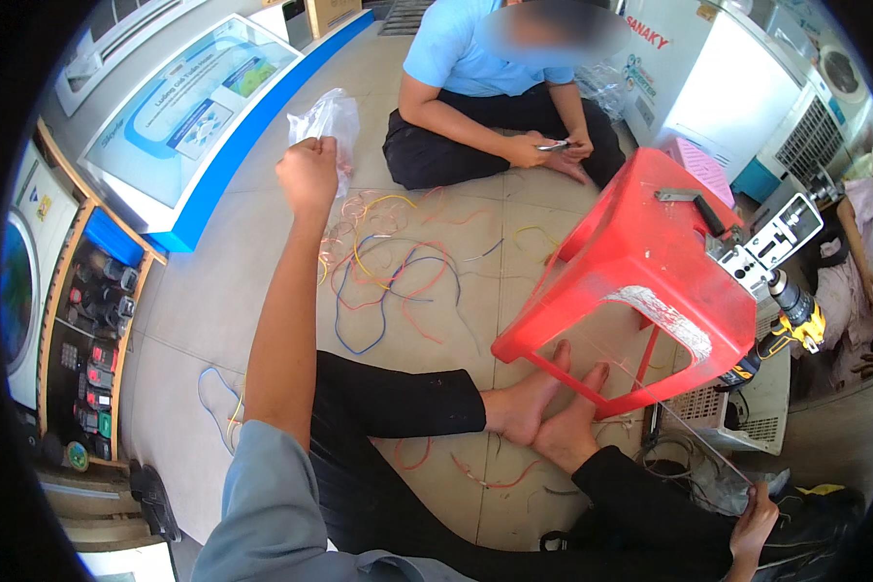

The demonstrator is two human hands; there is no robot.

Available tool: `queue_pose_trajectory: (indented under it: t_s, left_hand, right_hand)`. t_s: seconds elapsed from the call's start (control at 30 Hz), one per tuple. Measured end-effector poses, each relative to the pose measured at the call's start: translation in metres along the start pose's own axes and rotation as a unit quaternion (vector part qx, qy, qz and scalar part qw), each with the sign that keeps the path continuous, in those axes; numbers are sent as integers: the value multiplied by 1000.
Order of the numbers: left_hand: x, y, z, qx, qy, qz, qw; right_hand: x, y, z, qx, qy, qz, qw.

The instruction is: The person sits on the floor and assembles a wire harness by stripping insulation from colored wires, twisting them, and inserting them into a metal bracket mounted on a red stool. They use a cordless drill to secure the bracket and handle multiple wire colors.

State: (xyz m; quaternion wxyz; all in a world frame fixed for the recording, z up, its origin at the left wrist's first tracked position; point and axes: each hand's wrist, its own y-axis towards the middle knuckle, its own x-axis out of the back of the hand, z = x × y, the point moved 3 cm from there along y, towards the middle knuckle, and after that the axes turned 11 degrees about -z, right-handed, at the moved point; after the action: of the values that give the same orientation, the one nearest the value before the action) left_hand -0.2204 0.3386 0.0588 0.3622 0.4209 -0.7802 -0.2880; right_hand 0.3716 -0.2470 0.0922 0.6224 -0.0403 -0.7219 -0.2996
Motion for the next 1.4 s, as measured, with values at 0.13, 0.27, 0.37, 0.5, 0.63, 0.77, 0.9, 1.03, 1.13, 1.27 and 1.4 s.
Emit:
queue_pose_trajectory:
  t_s: [0.13, 0.27, 0.37, 0.5, 0.63, 0.77, 0.9, 1.03, 1.13, 1.27, 1.4]
  left_hand:
    - [-15, 7, 40, 71, -33, -42, 996]
    - [-14, 1, 40, 87, -57, 44, 994]
    - [-26, -8, 37, 44, -129, 167, 976]
    - [-43, -17, 26, -36, -158, 375, 913]
    - [-33, 8, -72, -131, -188, 285, 931]
    - [-31, 41, -71, -192, -199, 239, 931]
    - [-58, 46, -57, -305, -104, 177, 930]
    - [-95, 57, 14, -189, -22, 149, 970]
    - [-119, 42, 51, -92, -22, 171, 981]
    - [-123, 11, 112, 3, -128, 169, 977]
    - [-127, -11, 145, 37, -119, 165, 978]
  right_hand:
    - [-15, -7, -25, -45, 69, -85, 993]
    - [-15, -5, -21, -84, 151, -45, 984]
    - [-15, 4, -5, -66, 113, 54, 990]
    - [-32, 4, -14, -126, 142, 103, 977]
    - [-48, -26, -50, -170, 154, 92, 969]
    - [-45, -16, -56, -174, 144, 89, 970]
    - [-41, -18, -66, -208, 149, 118, 959]
    - [-58, -10, -67, -244, 174, 126, 946]
    - [-58, -24, -95, -258, 201, 142, 934]
    - [-41, -4, -58, -246, 173, 199, 933]
    - [-28, 19, 15, -176, 22, 220, 959]
